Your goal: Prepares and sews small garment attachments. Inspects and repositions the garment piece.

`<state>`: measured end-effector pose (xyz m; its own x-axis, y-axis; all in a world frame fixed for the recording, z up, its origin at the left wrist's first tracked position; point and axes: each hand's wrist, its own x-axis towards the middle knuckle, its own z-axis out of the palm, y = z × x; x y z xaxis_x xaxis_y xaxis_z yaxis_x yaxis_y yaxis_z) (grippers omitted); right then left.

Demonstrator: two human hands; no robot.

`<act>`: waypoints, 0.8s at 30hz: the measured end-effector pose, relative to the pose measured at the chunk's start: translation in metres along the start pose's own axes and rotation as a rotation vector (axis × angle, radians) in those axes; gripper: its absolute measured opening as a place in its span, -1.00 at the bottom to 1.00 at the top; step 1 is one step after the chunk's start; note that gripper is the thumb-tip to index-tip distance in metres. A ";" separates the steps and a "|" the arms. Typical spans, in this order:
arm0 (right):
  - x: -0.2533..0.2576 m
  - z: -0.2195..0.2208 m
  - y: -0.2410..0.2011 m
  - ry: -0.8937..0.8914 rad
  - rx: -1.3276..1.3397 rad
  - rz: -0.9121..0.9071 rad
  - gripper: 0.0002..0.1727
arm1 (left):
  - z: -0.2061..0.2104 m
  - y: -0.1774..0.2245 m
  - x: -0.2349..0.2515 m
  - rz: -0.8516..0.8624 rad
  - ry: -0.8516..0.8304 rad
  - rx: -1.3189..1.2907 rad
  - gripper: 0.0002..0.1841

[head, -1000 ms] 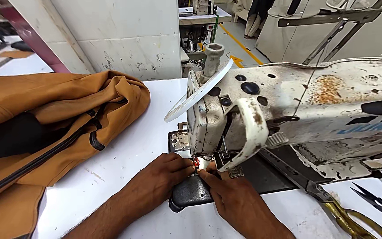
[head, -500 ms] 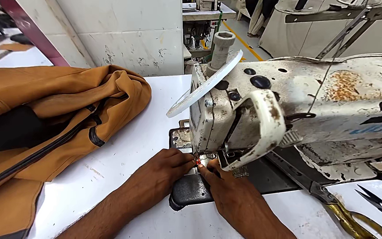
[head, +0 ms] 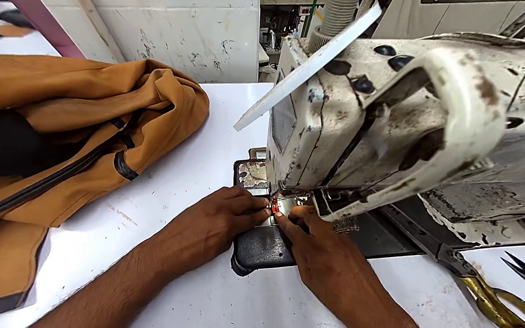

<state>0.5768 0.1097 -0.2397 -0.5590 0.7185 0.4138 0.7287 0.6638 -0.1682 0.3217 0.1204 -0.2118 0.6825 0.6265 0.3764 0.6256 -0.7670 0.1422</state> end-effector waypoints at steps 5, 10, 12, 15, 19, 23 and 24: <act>0.000 0.001 0.000 0.006 0.004 0.003 -0.51 | -0.001 0.000 0.002 0.006 0.000 0.013 -0.58; 0.001 0.001 0.000 0.017 0.009 0.011 -0.50 | 0.001 -0.001 0.002 -0.018 0.002 0.016 -0.61; 0.001 0.001 0.001 0.030 0.015 0.007 -0.51 | 0.002 -0.001 0.002 -0.025 0.014 0.023 -0.61; 0.000 0.001 0.001 0.030 0.015 0.007 -0.51 | 0.003 -0.001 0.002 -0.042 0.000 0.023 -0.60; 0.000 0.002 0.002 0.048 0.023 0.010 -0.51 | 0.005 -0.002 0.004 -0.076 0.004 0.022 -0.59; 0.001 0.003 0.005 0.069 0.049 -0.007 -0.53 | 0.008 -0.003 0.005 -0.124 0.011 0.018 -0.63; 0.002 0.003 0.006 0.080 0.076 -0.001 -0.54 | 0.008 -0.003 0.005 -0.139 0.017 0.015 -0.63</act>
<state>0.5792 0.1158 -0.2432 -0.5245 0.7008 0.4836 0.6944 0.6807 -0.2333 0.3261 0.1271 -0.2178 0.5824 0.7241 0.3694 0.7195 -0.6707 0.1801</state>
